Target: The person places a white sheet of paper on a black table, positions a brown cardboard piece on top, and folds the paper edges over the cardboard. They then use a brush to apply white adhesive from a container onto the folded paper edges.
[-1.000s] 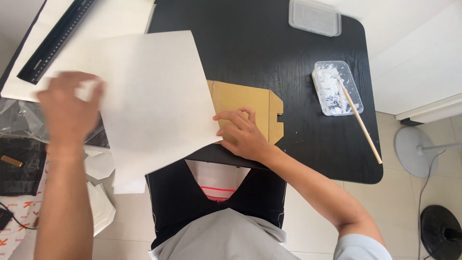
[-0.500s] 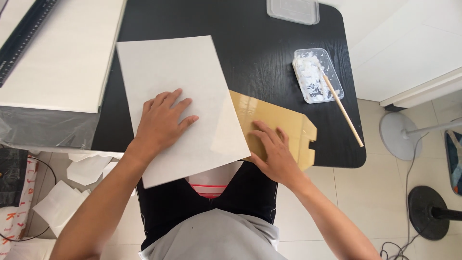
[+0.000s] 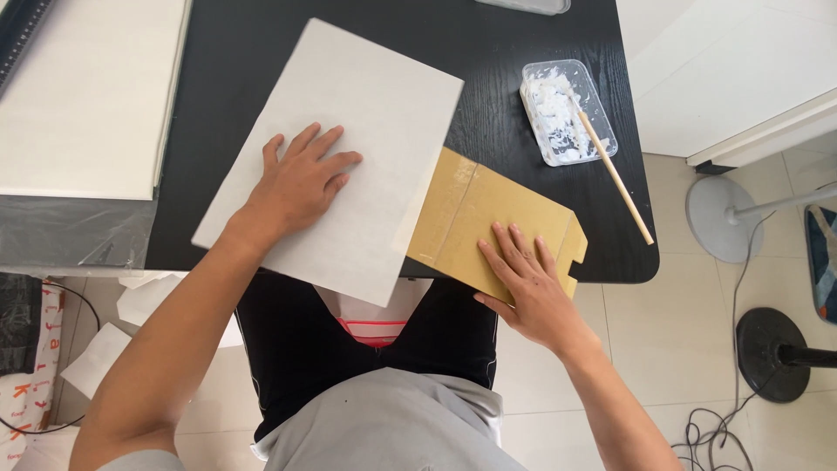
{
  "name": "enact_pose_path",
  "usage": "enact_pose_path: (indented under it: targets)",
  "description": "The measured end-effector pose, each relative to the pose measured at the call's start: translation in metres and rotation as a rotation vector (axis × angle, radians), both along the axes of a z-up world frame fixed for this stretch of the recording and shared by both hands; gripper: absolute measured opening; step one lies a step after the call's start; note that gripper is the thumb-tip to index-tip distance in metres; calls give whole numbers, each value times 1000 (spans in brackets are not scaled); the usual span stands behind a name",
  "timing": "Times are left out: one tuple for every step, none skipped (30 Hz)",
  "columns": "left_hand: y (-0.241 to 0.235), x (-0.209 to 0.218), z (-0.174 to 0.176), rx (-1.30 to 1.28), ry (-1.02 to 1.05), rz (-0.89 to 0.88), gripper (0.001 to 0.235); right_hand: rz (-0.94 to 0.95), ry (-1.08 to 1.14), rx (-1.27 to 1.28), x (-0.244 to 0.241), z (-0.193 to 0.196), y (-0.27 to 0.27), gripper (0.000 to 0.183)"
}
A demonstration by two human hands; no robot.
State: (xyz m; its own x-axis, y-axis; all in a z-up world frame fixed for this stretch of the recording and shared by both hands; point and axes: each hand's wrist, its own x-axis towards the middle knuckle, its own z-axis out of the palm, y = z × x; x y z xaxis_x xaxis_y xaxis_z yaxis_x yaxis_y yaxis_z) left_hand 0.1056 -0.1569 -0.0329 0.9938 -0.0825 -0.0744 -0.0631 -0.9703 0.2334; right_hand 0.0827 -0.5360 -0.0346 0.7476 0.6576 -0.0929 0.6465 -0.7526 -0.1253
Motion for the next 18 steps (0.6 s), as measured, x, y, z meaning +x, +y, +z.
enact_pose_path:
  targets:
    - [-4, -2, 3, -4, 1, 4, 39, -4, -17, 30, -2, -3, 4, 79]
    - [-7, -1, 2, -4, 1, 2, 39, -7, -17, 31, -2, -4, 9, 79]
    - [-10, -1, 1, -2, 2, -5, 39, -3, -11, 71, -2, -6, 15, 80]
    - [-12, -1, 1, 0, 0, -9, 39, 3, -7, 111, -2, -7, 22, 81]
    - [-13, 0, -1, 1, -1, -8, 39, 4, -9, 112, -1, -6, 29, 81]
    - [-15, 0, -3, -3, 1, -29, 40, -24, 10, 228, -1, -6, 36, 80]
    - [-17, 1, -5, -7, 4, -49, 40, -53, 28, 345, 0, -5, 43, 79]
    - [-18, 1, -7, -8, 2, -45, 40, -49, 27, 344, 1, -7, 48, 79]
    - [-20, 2, -10, -11, -6, -65, 40, -57, 25, 481, 3, -8, 54, 67]
    - [-21, 3, -12, -14, -13, -84, 40, -66, 23, 619, 4, -9, 59, 55]
    - [-23, 3, -12, -14, -15, -81, 40, -62, 23, 618, 6, -13, 64, 55]
    - [-24, 3, -13, -17, -15, -93, 41, -57, -4, 670, 8, -16, 69, 50]
    - [-26, 3, -13, -19, -16, -105, 41, -52, -32, 722, 10, -20, 73, 45]
    - [-25, 3, -12, -18, -16, -102, 41, -49, -30, 724, 10, -19, 75, 45]
    - [-23, 3, -11, -25, -9, -114, 42, -48, -52, 707, 11, -19, 78, 45]
    - [-23, 3, -10, -34, -2, -129, 42, -51, -72, 688, 11, -19, 79, 45]
    - [-20, 2, -10, -34, 0, -129, 42, -51, -71, 687, 9, -15, 76, 45]
    - [-18, 2, -9, -37, 5, -138, 43, -36, -75, 626, 9, -11, 73, 49]
